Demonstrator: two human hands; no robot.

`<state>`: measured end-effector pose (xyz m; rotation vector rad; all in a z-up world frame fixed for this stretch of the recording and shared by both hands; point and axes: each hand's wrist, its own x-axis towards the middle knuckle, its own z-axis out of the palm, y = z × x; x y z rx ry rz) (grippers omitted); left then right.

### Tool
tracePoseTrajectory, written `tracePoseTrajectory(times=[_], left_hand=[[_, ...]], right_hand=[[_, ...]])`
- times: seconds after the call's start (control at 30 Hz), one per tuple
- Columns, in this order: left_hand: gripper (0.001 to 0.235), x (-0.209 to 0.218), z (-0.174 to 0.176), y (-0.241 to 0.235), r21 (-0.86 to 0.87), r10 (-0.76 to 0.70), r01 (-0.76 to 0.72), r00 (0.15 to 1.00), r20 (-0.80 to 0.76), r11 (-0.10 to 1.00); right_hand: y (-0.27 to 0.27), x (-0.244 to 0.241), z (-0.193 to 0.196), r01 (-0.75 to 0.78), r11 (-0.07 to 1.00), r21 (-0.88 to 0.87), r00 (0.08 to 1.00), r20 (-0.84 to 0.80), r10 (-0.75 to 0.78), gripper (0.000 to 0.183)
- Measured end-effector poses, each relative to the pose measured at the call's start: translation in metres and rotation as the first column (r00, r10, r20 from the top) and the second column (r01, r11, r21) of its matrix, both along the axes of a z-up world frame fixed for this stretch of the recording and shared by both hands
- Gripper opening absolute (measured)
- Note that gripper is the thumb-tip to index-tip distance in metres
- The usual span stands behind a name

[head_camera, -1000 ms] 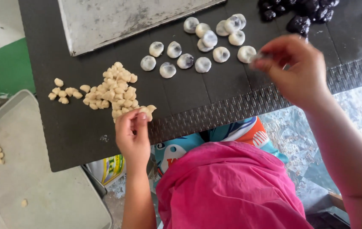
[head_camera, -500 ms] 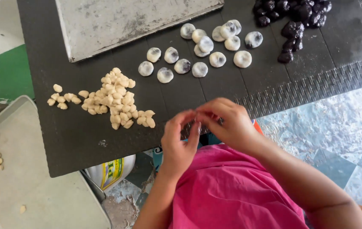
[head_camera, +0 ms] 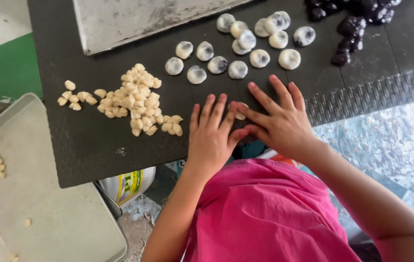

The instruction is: The person repeatedly picks small pieces of dough and dark filling, wraps the filling inside the dough, and places the finished dumplings on a tray. The process is performed by hand on a black work surface.

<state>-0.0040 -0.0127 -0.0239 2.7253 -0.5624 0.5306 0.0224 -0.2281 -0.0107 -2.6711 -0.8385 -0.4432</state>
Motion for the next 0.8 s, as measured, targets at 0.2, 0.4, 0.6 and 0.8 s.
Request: tracePoseTrajectory(times=[0.2,0.4,0.6,0.8], left_hand=[[0.069,-0.004,0.004,0.012,-0.056,-0.067,0.068,0.998,0.022,0.996],[0.054,-0.008,0.022,0.011,0.032,-0.098,0.101,0.991,-0.088,0.994],[0.034,0.005,0.032,0.005,-0.135,-0.094,0.087,0.995,-0.044,0.987],[0.006,0.037,0.005,-0.002,-0.197,0.142,-0.172,0.977,-0.157,0.965]], right_hand=[[-0.099,0.064,-0.042,0.434,0.901,0.02,0.817,0.413,-0.403,0.023],[-0.146,0.076,-0.011,0.458,0.889,-0.019,0.888,0.057,-0.456,0.028],[-0.069,0.023,0.036,0.28,0.812,0.512,0.934,-0.34,-0.108,0.028],[0.022,0.014,-0.012,-0.046,0.9,0.434,0.998,0.051,0.027,0.02]])
